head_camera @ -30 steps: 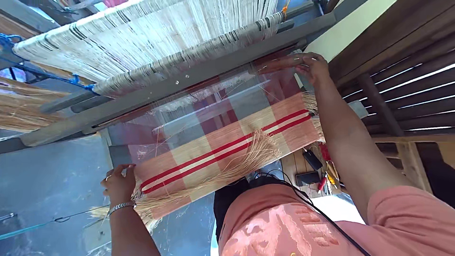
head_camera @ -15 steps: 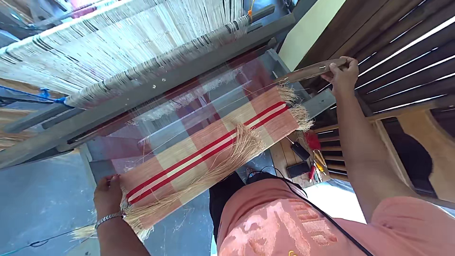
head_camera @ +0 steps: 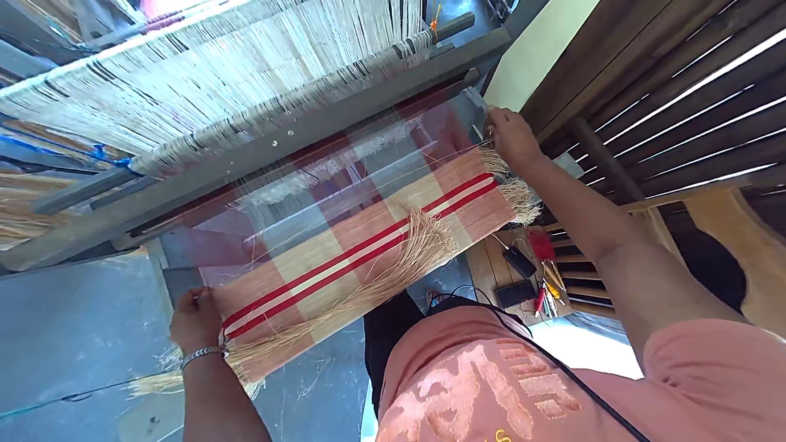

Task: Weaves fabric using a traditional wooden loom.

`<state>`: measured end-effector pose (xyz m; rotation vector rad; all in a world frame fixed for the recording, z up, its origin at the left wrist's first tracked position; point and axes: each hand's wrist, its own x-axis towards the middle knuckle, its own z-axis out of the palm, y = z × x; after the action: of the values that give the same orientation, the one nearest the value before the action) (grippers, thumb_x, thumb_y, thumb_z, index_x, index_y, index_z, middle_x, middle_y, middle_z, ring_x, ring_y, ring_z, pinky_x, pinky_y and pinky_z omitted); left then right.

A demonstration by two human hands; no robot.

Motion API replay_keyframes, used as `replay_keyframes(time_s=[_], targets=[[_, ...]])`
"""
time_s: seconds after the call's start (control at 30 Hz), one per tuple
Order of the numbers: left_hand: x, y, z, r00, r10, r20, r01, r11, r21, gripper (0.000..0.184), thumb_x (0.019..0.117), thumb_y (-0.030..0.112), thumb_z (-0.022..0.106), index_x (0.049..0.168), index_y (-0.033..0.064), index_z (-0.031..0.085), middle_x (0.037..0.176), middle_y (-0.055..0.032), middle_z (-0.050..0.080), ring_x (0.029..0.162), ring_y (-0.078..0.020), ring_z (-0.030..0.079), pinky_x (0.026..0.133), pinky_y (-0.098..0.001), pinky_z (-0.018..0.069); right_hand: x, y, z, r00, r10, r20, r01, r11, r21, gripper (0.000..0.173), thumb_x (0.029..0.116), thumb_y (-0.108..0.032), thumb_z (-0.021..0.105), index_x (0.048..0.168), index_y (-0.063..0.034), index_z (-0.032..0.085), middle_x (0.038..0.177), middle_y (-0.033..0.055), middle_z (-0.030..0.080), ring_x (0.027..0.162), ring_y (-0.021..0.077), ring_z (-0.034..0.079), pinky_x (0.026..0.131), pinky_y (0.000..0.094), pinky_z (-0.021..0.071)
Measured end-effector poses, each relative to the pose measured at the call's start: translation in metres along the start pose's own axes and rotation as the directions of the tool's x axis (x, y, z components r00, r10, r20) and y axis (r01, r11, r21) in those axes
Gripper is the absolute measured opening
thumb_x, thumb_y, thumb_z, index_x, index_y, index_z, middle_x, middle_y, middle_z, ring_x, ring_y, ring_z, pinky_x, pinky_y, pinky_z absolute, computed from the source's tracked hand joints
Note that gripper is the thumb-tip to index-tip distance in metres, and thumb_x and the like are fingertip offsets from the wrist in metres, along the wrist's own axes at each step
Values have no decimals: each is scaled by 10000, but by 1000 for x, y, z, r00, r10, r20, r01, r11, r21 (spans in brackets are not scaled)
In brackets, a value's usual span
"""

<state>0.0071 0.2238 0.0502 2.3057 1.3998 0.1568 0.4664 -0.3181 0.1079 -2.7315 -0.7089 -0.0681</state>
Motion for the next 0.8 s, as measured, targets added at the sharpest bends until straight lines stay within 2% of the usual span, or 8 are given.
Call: replay_keyframes(time_s=[0.1, 0.2, 0.27, 0.37, 0.5, 0.6, 0.7, 0.8], targets=[[-13, -1, -4, 990, 43, -132, -41, 999, 21, 506, 1066, 391, 458, 1484, 113, 526, 1489, -259, 515, 1418, -512, 406, 1111, -763, 236, 5, 18, -20, 995, 88, -53, -89, 995, -32, 424, 1065, -100, 484, 1489, -70, 492, 1393, 280, 569, 1290, 489, 549, 1075, 628, 453], [-58, 30, -7, 955, 136, -263, -160, 984, -73, 712, 1051, 465, 473, 1582, 13, 329, 1583, -323, 347, 1465, -537, 309, 1172, -696, 211, -8, 15, -78, 956, 96, -278, -116, 991, -58, 423, 1076, -181, 436, 1483, -92, 511, 1437, 245, 560, 1352, 439, 521, 1131, 597, 416], [-100, 60, -4, 921, 272, -278, -321, 936, -144, 735, 1047, 404, 504, 1557, -81, 292, 1571, -367, 323, 1467, -543, 296, 1208, -645, 225, -25, -5, -112, 881, -30, -471, 14, 999, -38, 422, 1091, -238, 434, 1473, -80, 520, 1417, 219, 580, 1324, 362, 559, 1128, 508, 445], [-162, 107, 23, 859, 437, -267, -500, 826, -259, 729, 1021, 346, 586, 1539, -88, 315, 1593, -328, 317, 1503, -469, 278, 1233, -596, 233, -52, -80, -132, 776, -178, -605, 344, 923, 170, 421, 1067, -203, 547, 1424, 18, 512, 1348, 219, 597, 1163, 230, 653, 976, 348, 566], [-208, 166, 64, 725, 561, -400, -672, 704, -230, 840, 881, 572, 736, 1511, 108, 431, 1605, -196, 372, 1485, -376, 352, 1202, -654, 240, -89, -197, -82, 848, -345, -402, 530, 548, 648, 462, 1010, -140, 651, 1404, 9, 460, 1269, 113, 615, 1066, 139, 680, 900, 324, 618], [-203, 166, 77, 720, 482, -499, -636, 747, -196, 639, 931, 381, 733, 1481, 177, 480, 1429, -131, 562, 1289, -316, 536, 1070, -571, 400, -87, -251, -34, 814, -566, -130, 350, 300, 887, 385, 962, -113, 703, 1306, -51, 540, 1130, 64, 690, 954, 148, 723, 825, 342, 649], [-181, 125, 82, 757, 461, -463, -575, 807, -136, 487, 961, 294, 698, 1423, 193, 583, 1296, -110, 631, 1190, -305, 580, 1007, -535, 449, -25, -274, -8, 733, -678, -56, 426, 392, 816, 276, 1049, -242, 571, 1146, -27, 715, 1079, 59, 757, 969, 135, 735, 885, 360, 631], [-162, 84, 88, 801, 493, -340, -521, 853, 9, 427, 973, 330, 645, 1398, 327, 612, 1339, -78, 596, 1239, -300, 538, 1051, -577, 361, 73, -291, 17, 818, -573, -49, 524, 707, 475, 504, 1101, -422, 412, 1280, -29, 670, 1263, 159, 692, 1207, 261, 656, 1076, 460, 506]])
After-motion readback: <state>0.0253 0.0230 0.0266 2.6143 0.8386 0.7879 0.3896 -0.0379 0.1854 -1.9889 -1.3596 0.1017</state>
